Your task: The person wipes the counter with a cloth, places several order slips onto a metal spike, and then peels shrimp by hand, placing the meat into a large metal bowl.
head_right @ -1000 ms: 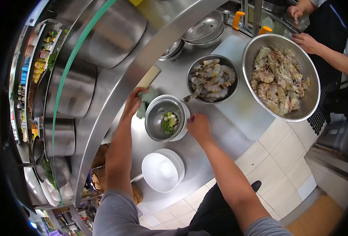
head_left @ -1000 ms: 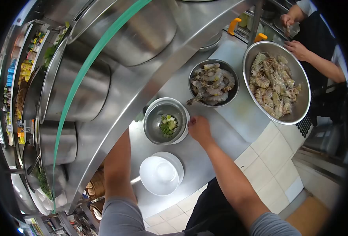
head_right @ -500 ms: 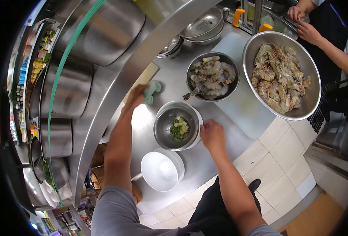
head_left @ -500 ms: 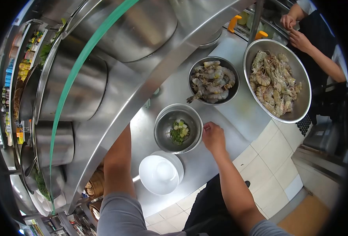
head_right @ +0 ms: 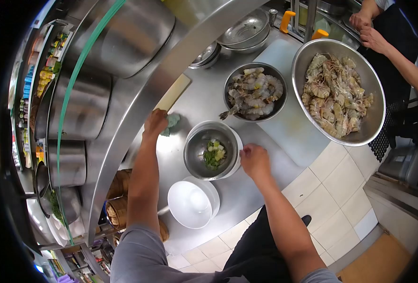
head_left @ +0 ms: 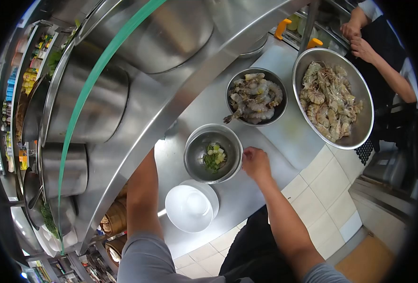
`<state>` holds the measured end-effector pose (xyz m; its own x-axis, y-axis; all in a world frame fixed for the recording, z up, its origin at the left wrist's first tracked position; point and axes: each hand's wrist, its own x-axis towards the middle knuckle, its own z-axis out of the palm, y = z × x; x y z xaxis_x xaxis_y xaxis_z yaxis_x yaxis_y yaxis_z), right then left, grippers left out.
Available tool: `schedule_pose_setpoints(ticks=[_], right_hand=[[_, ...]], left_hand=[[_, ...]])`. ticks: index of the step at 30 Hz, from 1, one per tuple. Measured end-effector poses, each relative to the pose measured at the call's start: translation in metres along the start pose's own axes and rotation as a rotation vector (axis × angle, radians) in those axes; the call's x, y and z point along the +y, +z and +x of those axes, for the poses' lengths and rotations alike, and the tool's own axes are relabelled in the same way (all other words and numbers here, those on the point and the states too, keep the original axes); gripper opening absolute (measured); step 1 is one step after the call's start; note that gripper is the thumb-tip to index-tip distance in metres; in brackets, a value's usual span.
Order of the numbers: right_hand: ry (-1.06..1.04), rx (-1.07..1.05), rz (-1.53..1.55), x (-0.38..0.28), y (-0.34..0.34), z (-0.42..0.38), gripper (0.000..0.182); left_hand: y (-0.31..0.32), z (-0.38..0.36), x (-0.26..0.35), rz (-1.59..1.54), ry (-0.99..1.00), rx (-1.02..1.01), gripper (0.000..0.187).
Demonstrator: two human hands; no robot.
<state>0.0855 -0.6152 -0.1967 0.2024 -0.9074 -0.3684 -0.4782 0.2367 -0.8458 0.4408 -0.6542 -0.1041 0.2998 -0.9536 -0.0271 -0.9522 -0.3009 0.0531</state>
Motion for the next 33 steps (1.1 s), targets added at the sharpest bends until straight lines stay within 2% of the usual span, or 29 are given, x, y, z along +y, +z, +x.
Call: schedule_pose_setpoints(ticks=[1,2,5,6,7,9,11,13,14,16,17,19,20,22,23,25,26,28,30,31,33], right_hand=[[-0.012,-0.001,-0.005,0.002,0.001,-0.001,0.013],[-0.025,-0.004,-0.009,0.003,0.002,-0.001,0.013],[-0.034,-0.004,-0.028,0.0,0.003,-0.001,0.013],[-0.03,-0.008,-0.026,0.0,0.004,-0.002,0.013],[-0.032,-0.009,-0.007,0.001,0.004,-0.002,0.013],[-0.035,-0.014,0.0,0.004,0.002,-0.003,0.013],[0.016,-0.046,0.039,0.005,0.002,0.001,0.013],[0.005,-0.03,0.018,0.002,0.001,0.002,0.013],[-0.007,-0.022,-0.007,0.001,0.002,0.001,0.014],[-0.029,0.007,-0.01,-0.003,0.004,0.004,0.014],[-0.047,0.031,-0.017,-0.003,0.007,0.001,0.015],[-0.018,0.033,0.04,0.002,0.017,0.001,0.015],[0.009,0.05,0.096,0.005,0.02,0.003,0.016],[0.014,0.063,0.124,0.007,0.024,0.003,0.015],[0.025,0.079,0.16,0.008,0.026,0.004,0.015],[-0.004,0.089,0.142,0.007,0.032,0.006,0.014],[-0.031,0.108,0.121,0.006,0.033,0.011,0.013],[-0.074,0.122,0.113,0.0,0.037,0.025,0.013],[-0.099,0.116,0.101,-0.007,0.042,0.031,0.013],[-0.053,0.066,0.147,-0.016,0.043,0.038,0.014],[-0.016,0.014,0.197,-0.029,0.052,0.051,0.015]], left_hand=[[-0.017,-0.01,0.014,0.064,-0.178,-0.16,0.034],[0.0,-0.003,-0.005,-0.021,-0.24,-0.088,0.038],[-0.005,0.009,0.011,-0.196,-0.127,-0.011,0.04],[-0.018,0.004,0.025,-0.16,-0.036,-0.006,0.041],[-0.004,0.006,0.013,-0.159,-0.037,-0.01,0.041],[0.046,0.012,-0.029,0.189,0.017,0.038,0.042],[0.041,-0.012,-0.034,0.287,-0.209,-0.005,0.039],[0.042,-0.026,-0.064,0.06,-0.236,-0.052,0.036],[0.045,-0.026,-0.068,0.063,-0.235,-0.054,0.036],[0.027,-0.033,-0.045,-0.201,-0.1,0.134,0.04],[0.025,-0.03,-0.04,-0.264,-0.054,0.072,0.052],[0.069,-0.034,-0.058,-0.668,0.037,0.073,0.06],[0.137,-0.026,-0.128,-0.251,0.076,0.017,0.068],[0.097,-0.085,-0.081,-0.575,0.001,-0.101,0.072],[0.102,-0.112,-0.086,-0.535,0.087,-0.019,0.066],[0.087,-0.16,-0.085,-0.52,0.058,0.044,0.059],[0.096,-0.175,-0.105,-0.61,0.057,0.038,0.055],[0.09,-0.186,-0.12,-1.126,-0.081,0.148,0.047],[0.101,-0.18,-0.176,-0.966,-0.435,0.327,0.037],[0.095,-0.172,-0.176,-0.964,-0.444,0.333,0.037],[0.081,-0.153,-0.177,-0.833,-0.611,0.444,0.035]])
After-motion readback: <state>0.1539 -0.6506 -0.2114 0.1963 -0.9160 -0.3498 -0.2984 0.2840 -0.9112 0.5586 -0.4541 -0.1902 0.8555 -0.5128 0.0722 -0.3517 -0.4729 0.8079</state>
